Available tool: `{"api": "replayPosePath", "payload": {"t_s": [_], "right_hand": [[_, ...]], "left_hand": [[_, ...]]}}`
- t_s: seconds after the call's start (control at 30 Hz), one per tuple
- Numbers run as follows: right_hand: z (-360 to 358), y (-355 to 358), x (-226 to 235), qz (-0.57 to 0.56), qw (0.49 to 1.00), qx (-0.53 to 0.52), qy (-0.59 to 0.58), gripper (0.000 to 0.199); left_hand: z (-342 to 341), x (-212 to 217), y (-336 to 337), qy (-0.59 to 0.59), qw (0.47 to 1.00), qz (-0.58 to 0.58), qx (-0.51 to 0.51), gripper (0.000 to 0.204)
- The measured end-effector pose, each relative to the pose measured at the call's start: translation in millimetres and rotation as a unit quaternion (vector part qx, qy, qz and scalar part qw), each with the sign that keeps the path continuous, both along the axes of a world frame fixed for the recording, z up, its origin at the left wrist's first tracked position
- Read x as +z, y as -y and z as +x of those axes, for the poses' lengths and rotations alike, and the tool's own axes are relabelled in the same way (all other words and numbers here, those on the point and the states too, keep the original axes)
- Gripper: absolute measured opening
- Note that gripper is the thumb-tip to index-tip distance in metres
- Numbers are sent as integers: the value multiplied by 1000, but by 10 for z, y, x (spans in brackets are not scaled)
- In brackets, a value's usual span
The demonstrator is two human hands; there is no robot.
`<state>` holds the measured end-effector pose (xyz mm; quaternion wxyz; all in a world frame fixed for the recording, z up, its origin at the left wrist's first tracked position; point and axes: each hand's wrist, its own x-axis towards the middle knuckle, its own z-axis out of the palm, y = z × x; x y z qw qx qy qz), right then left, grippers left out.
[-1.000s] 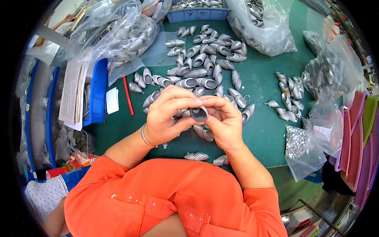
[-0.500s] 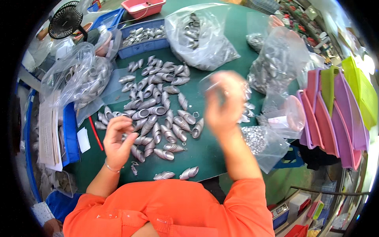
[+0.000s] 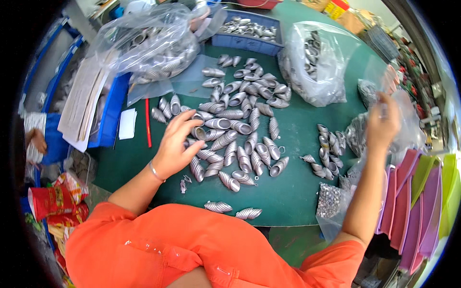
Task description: The person repeatedly picks up small silver spiral-shaped objects and small metal rings from a green table, inserts the rings into the spirals, and places the assembled items back on the table. The person handles the items one at a time throughout the clip.
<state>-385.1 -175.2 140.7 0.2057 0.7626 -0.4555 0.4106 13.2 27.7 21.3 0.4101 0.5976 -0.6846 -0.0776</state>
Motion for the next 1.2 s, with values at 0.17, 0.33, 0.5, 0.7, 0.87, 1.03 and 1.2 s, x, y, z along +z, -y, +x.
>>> {"api": "replayPosePath", "payload": {"t_s": [0.17,0.33,0.5,0.7,0.87,1.03,1.2], "right_hand": [[1756,-399,-831,213,913,342,-71,19],[2691,2,-1445,237,934,257,-77,13],[2809,137,-1390,302,914,199,-181,21],[2552,-293,-1132,410,836,341,128,24],[2413,-900,-1062,416,738,458,269,55],[2310,-1144,-1035,469,675,462,333,55],[2169,-1146,-1066,648,529,403,372,21]], "left_hand": [[49,-174,-52,60,987,113,-95,34],[112,-133,-116,-73,989,108,-75,27],[185,-72,-129,-141,986,58,-65,24],[125,-61,-11,-430,889,148,-56,45],[-12,77,189,-665,705,224,-99,38],[-43,-12,184,-624,766,116,-107,30],[-71,-60,124,-579,802,21,-142,35]]}}
